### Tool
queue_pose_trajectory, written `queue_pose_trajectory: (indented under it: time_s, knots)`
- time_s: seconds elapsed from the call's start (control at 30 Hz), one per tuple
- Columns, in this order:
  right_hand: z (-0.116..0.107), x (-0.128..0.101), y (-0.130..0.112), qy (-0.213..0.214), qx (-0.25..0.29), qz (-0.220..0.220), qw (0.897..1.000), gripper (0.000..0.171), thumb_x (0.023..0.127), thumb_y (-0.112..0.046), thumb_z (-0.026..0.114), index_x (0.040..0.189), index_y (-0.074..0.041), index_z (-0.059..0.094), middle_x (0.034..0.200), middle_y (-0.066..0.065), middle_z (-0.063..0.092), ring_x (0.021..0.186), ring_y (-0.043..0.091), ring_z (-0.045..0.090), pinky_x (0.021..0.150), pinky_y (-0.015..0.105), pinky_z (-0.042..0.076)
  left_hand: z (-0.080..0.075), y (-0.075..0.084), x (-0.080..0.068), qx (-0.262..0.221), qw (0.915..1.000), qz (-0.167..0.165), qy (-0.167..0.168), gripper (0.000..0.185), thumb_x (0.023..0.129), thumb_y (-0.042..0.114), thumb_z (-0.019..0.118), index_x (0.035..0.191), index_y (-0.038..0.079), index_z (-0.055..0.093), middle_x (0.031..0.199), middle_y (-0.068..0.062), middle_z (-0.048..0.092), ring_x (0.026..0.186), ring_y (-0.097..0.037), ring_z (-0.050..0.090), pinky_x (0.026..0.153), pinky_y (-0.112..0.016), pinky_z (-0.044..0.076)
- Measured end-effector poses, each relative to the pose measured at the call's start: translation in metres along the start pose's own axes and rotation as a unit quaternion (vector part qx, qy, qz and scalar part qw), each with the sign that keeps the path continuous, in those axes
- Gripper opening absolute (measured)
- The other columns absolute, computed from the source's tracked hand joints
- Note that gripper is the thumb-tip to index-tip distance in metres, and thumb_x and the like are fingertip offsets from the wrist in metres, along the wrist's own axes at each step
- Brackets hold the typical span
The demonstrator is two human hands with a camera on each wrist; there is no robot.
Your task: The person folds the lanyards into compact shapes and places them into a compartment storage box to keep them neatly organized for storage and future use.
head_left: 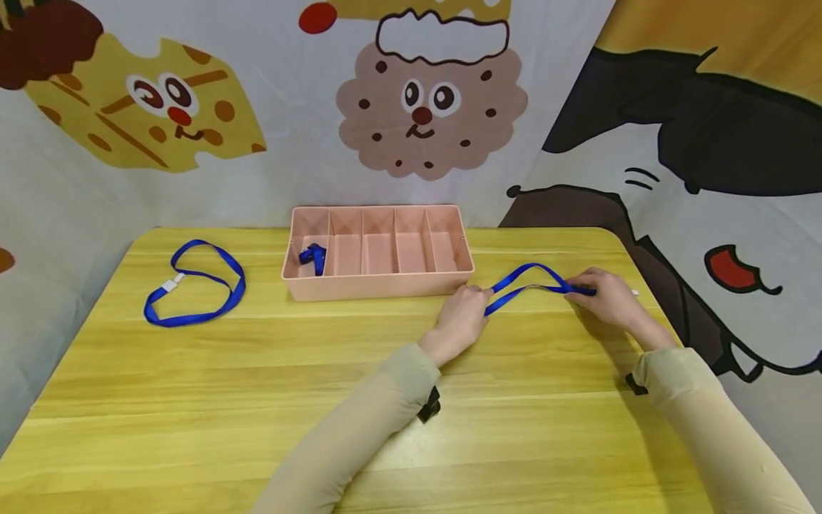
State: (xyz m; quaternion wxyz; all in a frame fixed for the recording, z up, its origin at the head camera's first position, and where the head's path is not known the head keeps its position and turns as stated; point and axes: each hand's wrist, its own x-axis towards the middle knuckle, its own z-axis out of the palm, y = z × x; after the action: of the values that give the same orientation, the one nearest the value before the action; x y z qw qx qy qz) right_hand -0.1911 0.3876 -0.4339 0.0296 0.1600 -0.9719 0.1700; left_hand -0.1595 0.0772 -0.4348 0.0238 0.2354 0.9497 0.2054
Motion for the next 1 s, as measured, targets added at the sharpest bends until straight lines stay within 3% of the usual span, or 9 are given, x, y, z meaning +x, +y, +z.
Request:
queue_pose_trajectory:
  time_s: [0.13, 0.23, 0.37, 0.57, 0.8, 1.0]
  knots:
    - [0.0, -0.001, -0.004, 0.005, 0.005, -0.006, 1.0, 0.012, 0.091, -0.008, 0.082, 0.099, 0.0, 0.081, 0.089, 0.011, 0.073, 0.077, 0.015, 0.066, 0.068, 0.027, 0.052, -0.003, -0.006, -0.004, -0.02, 0.9997, 0.014, 0.007, 0.018, 0.099, 0.007, 0.071, 0.116, 0.01, 0.079, 0.109, -0.007, 0.078, 0.103, -0.022, 0.074, 0.089, -0.033, 0.062]
    - [0.0, -0.002, -0.01, -0.004, 0.003, -0.011, 1.0, 0.007, 0.091, -0.007, 0.081, 0.095, -0.002, 0.081, 0.085, 0.007, 0.073, 0.072, 0.006, 0.059, 0.063, 0.02, 0.046, -0.008, -0.012, -0.008, -0.029, 0.9995, 0.014, 0.006, 0.021, 0.1, 0.001, 0.065, 0.11, 0.01, 0.081, 0.107, -0.006, 0.08, 0.101, -0.021, 0.075, 0.088, -0.032, 0.062]
    - [0.001, -0.006, -0.026, -0.036, -0.005, -0.021, 0.999, 0.006, 0.092, -0.007, 0.08, 0.096, -0.003, 0.081, 0.089, 0.007, 0.075, 0.076, 0.01, 0.063, 0.066, 0.023, 0.049, -0.018, -0.025, -0.018, -0.028, 0.9995, 0.014, -0.009, 0.028, 0.1, -0.005, 0.061, 0.109, 0.011, 0.082, 0.108, -0.005, 0.082, 0.101, -0.022, 0.078, 0.086, -0.033, 0.064]
    - [0.008, -0.01, -0.062, -0.077, -0.009, -0.047, 0.996, 0.006, 0.092, -0.006, 0.079, 0.097, -0.005, 0.081, 0.091, 0.005, 0.075, 0.081, 0.017, 0.069, 0.072, 0.032, 0.055, -0.034, -0.056, -0.042, -0.064, 0.9974, 0.019, -0.029, 0.024, 0.096, -0.005, 0.066, 0.104, 0.009, 0.084, 0.104, -0.006, 0.083, 0.101, -0.026, 0.078, 0.089, -0.038, 0.064]
    - [0.029, -0.008, -0.115, -0.09, -0.008, -0.113, 0.99, 0.006, 0.088, -0.006, 0.082, 0.091, -0.011, 0.08, 0.086, -0.001, 0.071, 0.077, 0.012, 0.066, 0.07, 0.033, 0.055, -0.056, -0.095, -0.079, -0.056, 0.9972, 0.002, -0.05, 0.018, 0.094, -0.001, 0.073, 0.104, 0.009, 0.083, 0.103, -0.007, 0.082, 0.102, -0.027, 0.076, 0.091, -0.042, 0.063]
    - [0.043, -0.001, -0.16, -0.109, 0.008, -0.149, 0.983, 0.006, 0.088, -0.008, 0.083, 0.091, -0.012, 0.081, 0.085, -0.003, 0.072, 0.079, 0.011, 0.067, 0.072, 0.034, 0.058, -0.079, -0.131, -0.117, -0.03, 0.9979, 0.012, -0.055, 0.016, 0.094, 0.0, 0.073, 0.105, 0.007, 0.082, 0.101, -0.007, 0.081, 0.097, -0.025, 0.076, 0.089, -0.043, 0.062]
